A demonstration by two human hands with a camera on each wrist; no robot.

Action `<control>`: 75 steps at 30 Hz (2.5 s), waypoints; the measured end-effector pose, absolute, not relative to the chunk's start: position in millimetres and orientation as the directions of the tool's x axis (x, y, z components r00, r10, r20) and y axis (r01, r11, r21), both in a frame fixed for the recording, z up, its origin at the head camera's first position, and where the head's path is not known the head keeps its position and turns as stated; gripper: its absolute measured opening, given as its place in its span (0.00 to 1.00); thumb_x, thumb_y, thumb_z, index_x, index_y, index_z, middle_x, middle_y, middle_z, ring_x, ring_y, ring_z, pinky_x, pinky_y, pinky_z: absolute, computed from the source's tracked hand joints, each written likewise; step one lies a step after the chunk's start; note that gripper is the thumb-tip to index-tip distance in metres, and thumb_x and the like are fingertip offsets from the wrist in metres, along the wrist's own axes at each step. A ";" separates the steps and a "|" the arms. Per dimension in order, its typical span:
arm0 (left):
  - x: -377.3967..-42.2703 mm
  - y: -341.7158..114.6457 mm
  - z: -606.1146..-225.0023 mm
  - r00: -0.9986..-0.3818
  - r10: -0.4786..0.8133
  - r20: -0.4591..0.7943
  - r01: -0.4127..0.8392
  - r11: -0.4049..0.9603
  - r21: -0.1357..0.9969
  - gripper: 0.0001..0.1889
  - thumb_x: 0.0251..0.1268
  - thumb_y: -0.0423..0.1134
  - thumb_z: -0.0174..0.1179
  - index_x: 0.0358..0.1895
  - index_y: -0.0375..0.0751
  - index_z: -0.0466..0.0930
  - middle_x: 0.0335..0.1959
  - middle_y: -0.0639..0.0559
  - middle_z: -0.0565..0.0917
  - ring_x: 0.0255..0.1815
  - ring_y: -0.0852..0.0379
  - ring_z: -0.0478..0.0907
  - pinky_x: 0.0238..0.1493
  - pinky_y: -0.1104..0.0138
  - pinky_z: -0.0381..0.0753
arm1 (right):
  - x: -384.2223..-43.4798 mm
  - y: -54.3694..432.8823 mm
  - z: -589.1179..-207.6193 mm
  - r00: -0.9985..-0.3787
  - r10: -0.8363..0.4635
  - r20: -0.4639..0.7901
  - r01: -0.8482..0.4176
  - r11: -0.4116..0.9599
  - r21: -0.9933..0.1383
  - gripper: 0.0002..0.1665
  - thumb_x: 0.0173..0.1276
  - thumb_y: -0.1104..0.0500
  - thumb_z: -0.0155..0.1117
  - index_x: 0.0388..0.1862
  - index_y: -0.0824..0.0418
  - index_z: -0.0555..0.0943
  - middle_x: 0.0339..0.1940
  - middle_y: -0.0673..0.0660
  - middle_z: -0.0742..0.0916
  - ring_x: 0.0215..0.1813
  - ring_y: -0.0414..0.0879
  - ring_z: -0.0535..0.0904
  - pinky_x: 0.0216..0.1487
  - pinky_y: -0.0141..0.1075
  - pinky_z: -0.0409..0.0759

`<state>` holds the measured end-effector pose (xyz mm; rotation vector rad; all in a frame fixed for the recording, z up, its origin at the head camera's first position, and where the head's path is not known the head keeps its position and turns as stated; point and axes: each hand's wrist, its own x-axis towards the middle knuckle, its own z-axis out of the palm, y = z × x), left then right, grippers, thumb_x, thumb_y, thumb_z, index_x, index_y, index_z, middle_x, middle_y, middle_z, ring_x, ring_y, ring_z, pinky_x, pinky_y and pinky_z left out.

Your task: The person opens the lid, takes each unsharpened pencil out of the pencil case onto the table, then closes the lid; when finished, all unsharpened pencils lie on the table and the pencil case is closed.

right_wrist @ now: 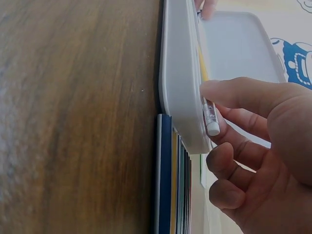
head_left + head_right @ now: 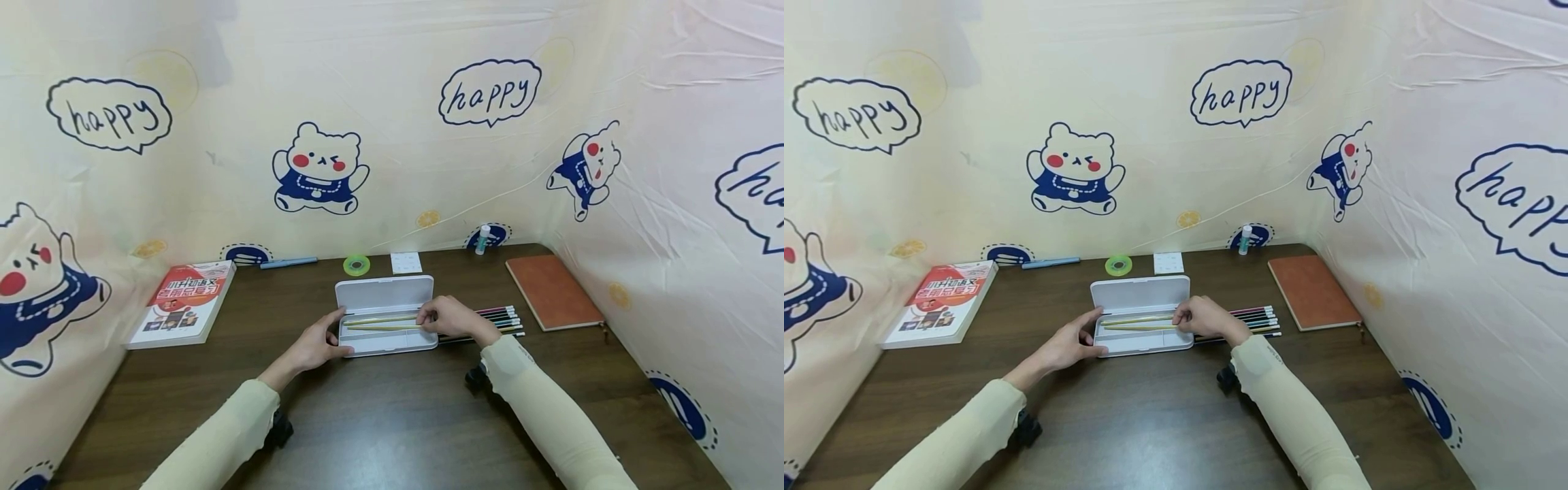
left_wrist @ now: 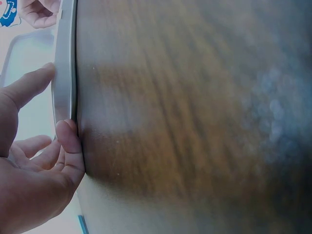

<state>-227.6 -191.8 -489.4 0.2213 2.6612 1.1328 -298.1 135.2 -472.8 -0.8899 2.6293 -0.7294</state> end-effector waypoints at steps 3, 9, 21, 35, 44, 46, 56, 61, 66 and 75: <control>-228.1 -191.9 -490.0 -0.959 0.236 -0.156 0.050 0.686 0.726 0.48 0.58 0.45 0.73 0.79 0.47 0.55 0.41 0.45 0.77 0.35 0.57 0.73 0.36 0.66 0.71 | -298.4 136.0 -473.6 -0.773 -0.628 -0.087 -0.494 0.682 -0.540 0.06 0.67 0.63 0.67 0.35 0.51 0.87 0.30 0.45 0.85 0.33 0.37 0.75 0.38 0.31 0.75; -228.4 -190.8 -489.1 -0.960 0.232 -0.156 0.047 0.685 0.727 0.48 0.57 0.44 0.74 0.79 0.47 0.55 0.42 0.45 0.76 0.35 0.57 0.73 0.37 0.65 0.71 | -297.3 142.2 -471.9 -0.767 -0.641 -0.024 -0.519 0.643 -0.564 0.06 0.67 0.63 0.67 0.35 0.53 0.87 0.31 0.47 0.85 0.33 0.38 0.75 0.37 0.31 0.73; -229.5 -191.7 -488.2 -0.959 0.238 -0.154 0.050 0.677 0.734 0.49 0.57 0.44 0.74 0.79 0.47 0.55 0.44 0.44 0.76 0.35 0.56 0.73 0.37 0.65 0.71 | -293.3 177.0 -466.5 -0.780 -0.624 0.052 -0.509 0.583 -0.634 0.04 0.68 0.60 0.68 0.38 0.54 0.88 0.34 0.48 0.87 0.35 0.40 0.75 0.38 0.32 0.74; -228.0 -191.8 -490.0 -0.958 0.239 -0.156 0.051 0.680 0.731 0.49 0.57 0.44 0.74 0.79 0.46 0.55 0.44 0.45 0.76 0.35 0.57 0.73 0.37 0.65 0.71 | -283.3 236.1 -468.6 -0.842 -0.540 0.011 -0.423 0.645 -0.636 0.04 0.68 0.58 0.68 0.39 0.51 0.88 0.41 0.48 0.89 0.44 0.42 0.80 0.48 0.40 0.79; -226.8 -191.7 -491.6 -0.959 0.240 -0.151 0.054 0.677 0.734 0.48 0.57 0.44 0.74 0.79 0.46 0.55 0.45 0.44 0.76 0.36 0.57 0.73 0.38 0.65 0.71 | -271.8 268.6 -470.6 -0.867 -0.497 -0.036 -0.363 0.680 -0.637 0.04 0.69 0.56 0.68 0.39 0.49 0.88 0.43 0.48 0.89 0.44 0.44 0.80 0.47 0.39 0.77; -226.4 -191.6 -492.0 -0.959 0.241 -0.152 0.054 0.676 0.735 0.49 0.57 0.44 0.74 0.79 0.46 0.55 0.46 0.44 0.76 0.36 0.57 0.73 0.38 0.65 0.71 | -269.2 275.5 -471.1 -0.875 -0.481 -0.049 -0.343 0.688 -0.639 0.04 0.68 0.56 0.68 0.39 0.48 0.88 0.42 0.48 0.89 0.43 0.43 0.79 0.47 0.39 0.76; -226.3 -191.5 -490.5 -0.957 0.243 -0.156 0.055 0.682 0.729 0.49 0.58 0.44 0.73 0.79 0.46 0.54 0.46 0.44 0.76 0.36 0.57 0.73 0.38 0.66 0.71 | -264.3 307.5 -476.2 -0.886 -0.460 -0.066 -0.319 0.705 -0.633 0.03 0.67 0.54 0.70 0.38 0.49 0.88 0.39 0.48 0.89 0.38 0.40 0.81 0.42 0.34 0.77; -228.0 -190.8 -490.3 -0.959 0.234 -0.158 0.047 0.683 0.728 0.49 0.58 0.45 0.73 0.79 0.47 0.54 0.46 0.44 0.76 0.36 0.57 0.73 0.38 0.67 0.71 | -263.0 315.2 -477.5 -0.877 -0.474 -0.082 -0.321 0.703 -0.634 0.03 0.67 0.55 0.70 0.37 0.48 0.89 0.38 0.48 0.90 0.37 0.40 0.80 0.40 0.33 0.77; -227.6 -191.0 -489.9 -0.958 0.239 -0.158 0.050 0.681 0.730 0.48 0.58 0.45 0.73 0.79 0.47 0.54 0.47 0.44 0.76 0.36 0.57 0.73 0.38 0.66 0.71 | -262.0 316.0 -479.9 -0.873 -0.479 -0.090 -0.325 0.710 -0.624 0.03 0.67 0.56 0.70 0.37 0.49 0.88 0.38 0.48 0.90 0.37 0.39 0.80 0.41 0.33 0.77; -228.9 -191.6 -490.3 -0.958 0.235 -0.163 0.048 0.693 0.719 0.48 0.58 0.45 0.73 0.80 0.48 0.54 0.49 0.44 0.75 0.37 0.57 0.73 0.38 0.66 0.72 | -264.4 315.3 -483.0 -0.884 -0.465 -0.049 -0.349 0.726 -0.592 0.03 0.64 0.60 0.71 0.36 0.52 0.89 0.35 0.49 0.89 0.35 0.38 0.79 0.40 0.33 0.77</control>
